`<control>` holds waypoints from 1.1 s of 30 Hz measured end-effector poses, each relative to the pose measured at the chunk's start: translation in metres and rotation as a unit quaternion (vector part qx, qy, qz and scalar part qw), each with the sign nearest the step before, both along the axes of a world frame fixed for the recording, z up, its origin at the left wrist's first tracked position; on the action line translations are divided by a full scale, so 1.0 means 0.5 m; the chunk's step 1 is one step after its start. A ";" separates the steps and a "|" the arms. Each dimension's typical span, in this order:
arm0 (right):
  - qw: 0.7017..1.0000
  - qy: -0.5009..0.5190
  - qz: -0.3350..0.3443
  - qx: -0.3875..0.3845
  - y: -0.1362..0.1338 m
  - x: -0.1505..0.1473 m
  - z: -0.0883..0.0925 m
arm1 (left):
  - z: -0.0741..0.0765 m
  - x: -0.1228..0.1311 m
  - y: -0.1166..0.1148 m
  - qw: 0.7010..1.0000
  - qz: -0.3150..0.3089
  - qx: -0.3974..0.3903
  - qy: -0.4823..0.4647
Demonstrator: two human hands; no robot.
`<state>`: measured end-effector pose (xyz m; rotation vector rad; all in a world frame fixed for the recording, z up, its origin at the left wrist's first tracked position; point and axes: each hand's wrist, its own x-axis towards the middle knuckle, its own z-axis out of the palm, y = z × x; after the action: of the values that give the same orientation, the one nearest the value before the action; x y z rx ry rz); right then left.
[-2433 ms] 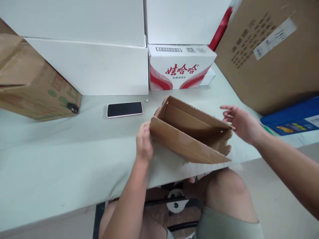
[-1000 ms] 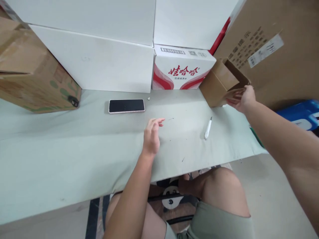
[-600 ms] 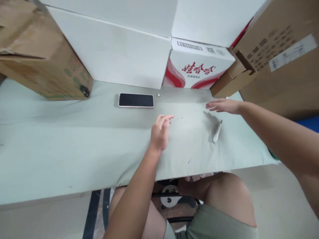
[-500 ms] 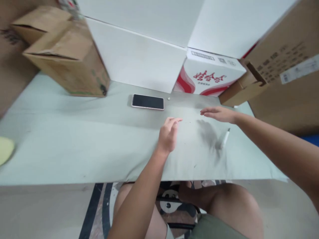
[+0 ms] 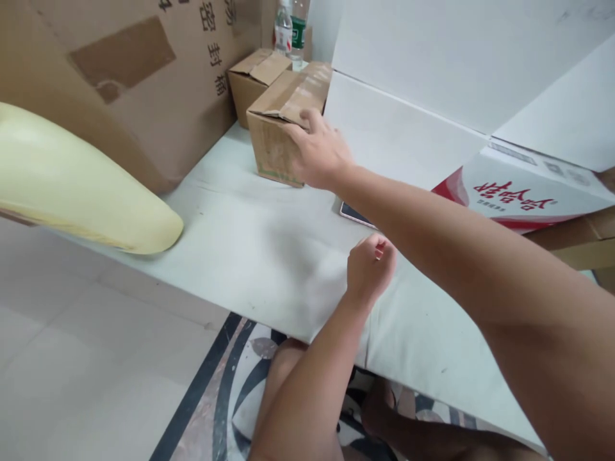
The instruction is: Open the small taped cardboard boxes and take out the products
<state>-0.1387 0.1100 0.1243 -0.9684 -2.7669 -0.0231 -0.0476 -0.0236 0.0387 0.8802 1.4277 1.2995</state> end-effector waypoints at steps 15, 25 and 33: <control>0.996 0.033 0.064 0.048 0.051 0.050 -0.068 | -0.011 -0.119 -0.022 0.948 0.286 0.143 -0.005; 0.984 0.059 -0.166 0.029 -0.261 0.597 -0.098 | -0.037 -0.243 -0.039 0.827 0.502 0.250 0.036; 0.820 0.047 -0.557 -0.122 -0.389 0.988 -0.291 | 0.044 -0.104 -0.049 0.963 -0.160 0.216 0.011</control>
<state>0.3551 -0.0843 -0.0211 -2.4000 -1.7370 0.1938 -0.0998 -0.0481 0.0606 1.3573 0.9744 1.3697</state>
